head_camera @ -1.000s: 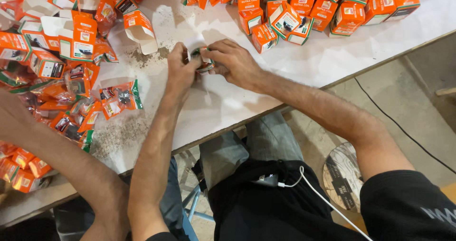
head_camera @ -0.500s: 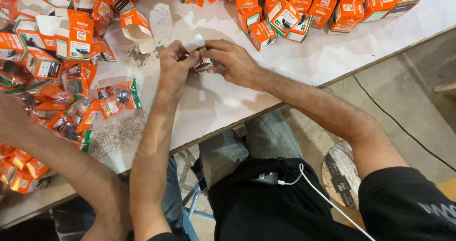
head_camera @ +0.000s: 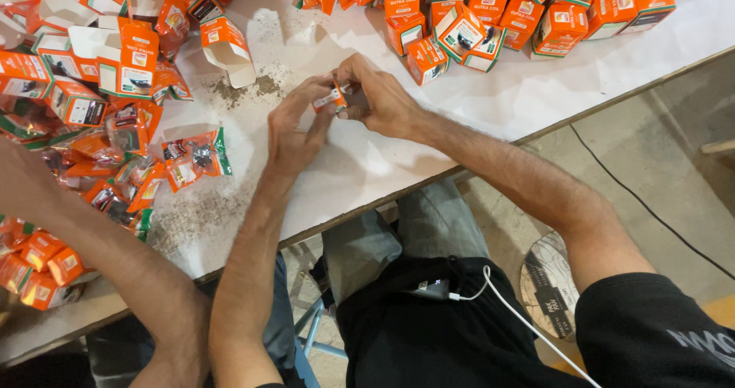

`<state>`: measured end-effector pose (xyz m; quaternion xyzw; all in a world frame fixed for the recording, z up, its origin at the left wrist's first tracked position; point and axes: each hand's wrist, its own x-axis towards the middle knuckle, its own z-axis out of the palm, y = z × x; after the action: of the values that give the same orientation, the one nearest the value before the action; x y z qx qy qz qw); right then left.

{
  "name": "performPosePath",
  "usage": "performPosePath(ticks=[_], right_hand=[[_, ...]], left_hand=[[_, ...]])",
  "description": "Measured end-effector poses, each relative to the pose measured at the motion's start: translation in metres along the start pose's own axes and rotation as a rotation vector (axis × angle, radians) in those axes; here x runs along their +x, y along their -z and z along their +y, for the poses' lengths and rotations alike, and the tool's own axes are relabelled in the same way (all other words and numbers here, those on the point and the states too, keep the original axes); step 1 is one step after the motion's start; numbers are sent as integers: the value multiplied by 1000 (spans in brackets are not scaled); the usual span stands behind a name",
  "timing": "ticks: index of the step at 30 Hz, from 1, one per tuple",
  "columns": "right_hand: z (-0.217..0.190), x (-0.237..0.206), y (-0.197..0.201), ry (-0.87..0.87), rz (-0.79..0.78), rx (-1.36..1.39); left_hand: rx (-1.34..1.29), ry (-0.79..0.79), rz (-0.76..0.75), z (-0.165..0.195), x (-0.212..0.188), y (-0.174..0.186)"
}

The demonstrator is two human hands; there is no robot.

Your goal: The person picks up small orange product boxes from a pile on the table, opens a folded box, places a small plastic-wrapped item inside, and folds the box closed, setting it back with the packed boxes. They repeat this packing cycle continuously while a coworker works on the same table.

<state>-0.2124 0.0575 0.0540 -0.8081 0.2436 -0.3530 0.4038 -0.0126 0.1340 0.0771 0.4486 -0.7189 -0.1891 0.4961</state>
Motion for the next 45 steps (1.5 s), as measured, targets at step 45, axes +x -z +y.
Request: performPosePath(ticks=[45], right_hand=[[0,27,14,61,175,-267]], left_hand=[[546,-414,-295,-30,62,0]])
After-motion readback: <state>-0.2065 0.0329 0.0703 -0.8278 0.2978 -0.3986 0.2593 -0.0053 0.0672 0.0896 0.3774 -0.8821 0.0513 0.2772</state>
